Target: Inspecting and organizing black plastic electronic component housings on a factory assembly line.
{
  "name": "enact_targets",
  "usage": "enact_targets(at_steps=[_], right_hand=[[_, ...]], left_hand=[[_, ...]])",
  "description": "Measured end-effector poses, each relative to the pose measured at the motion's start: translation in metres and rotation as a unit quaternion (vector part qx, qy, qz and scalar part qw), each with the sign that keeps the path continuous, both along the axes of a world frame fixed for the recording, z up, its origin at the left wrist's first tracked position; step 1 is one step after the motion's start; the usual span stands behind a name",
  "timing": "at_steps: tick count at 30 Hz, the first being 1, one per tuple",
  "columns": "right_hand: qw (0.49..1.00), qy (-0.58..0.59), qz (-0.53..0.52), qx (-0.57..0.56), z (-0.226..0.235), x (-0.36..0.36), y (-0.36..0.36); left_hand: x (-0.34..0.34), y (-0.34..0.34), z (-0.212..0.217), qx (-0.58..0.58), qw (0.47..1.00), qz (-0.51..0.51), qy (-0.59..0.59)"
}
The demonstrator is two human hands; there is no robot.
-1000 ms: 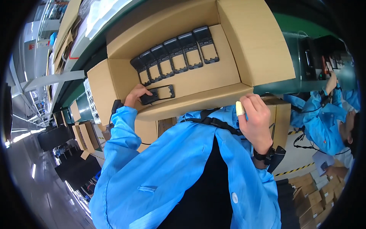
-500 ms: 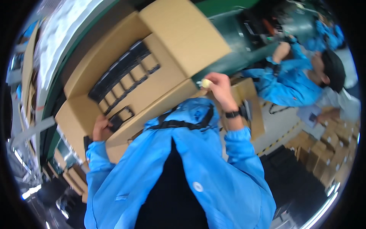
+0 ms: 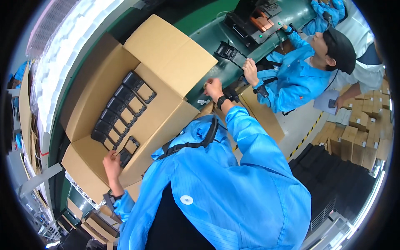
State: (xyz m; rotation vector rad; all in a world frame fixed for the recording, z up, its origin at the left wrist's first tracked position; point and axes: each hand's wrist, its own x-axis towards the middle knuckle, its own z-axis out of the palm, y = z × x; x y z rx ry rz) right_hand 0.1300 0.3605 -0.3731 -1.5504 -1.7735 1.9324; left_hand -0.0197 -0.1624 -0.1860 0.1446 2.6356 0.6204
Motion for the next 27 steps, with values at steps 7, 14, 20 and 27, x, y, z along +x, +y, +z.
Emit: enact_targets(at_steps=[7,14,20,27], right_hand=[[0.913,0.078,-0.008,0.4,-0.05,-0.058,0.032],[0.681,-0.1,0.308,0.657,-0.102,-0.036,0.104],[0.95,-0.186,0.126,0.217,-0.016,-0.036,0.047],[0.983,0.141,-0.115,-0.019,0.086,0.033,0.037]], left_hand=[[0.081,0.083,-0.005,0.117,0.971,-0.034,0.204],[0.075,0.098,-0.005,0.126,0.966,-0.074,0.214],[0.08,0.098,0.009,0.133,0.974,-0.057,0.172],[0.079,0.08,0.042,0.171,0.97,-0.036,0.17]])
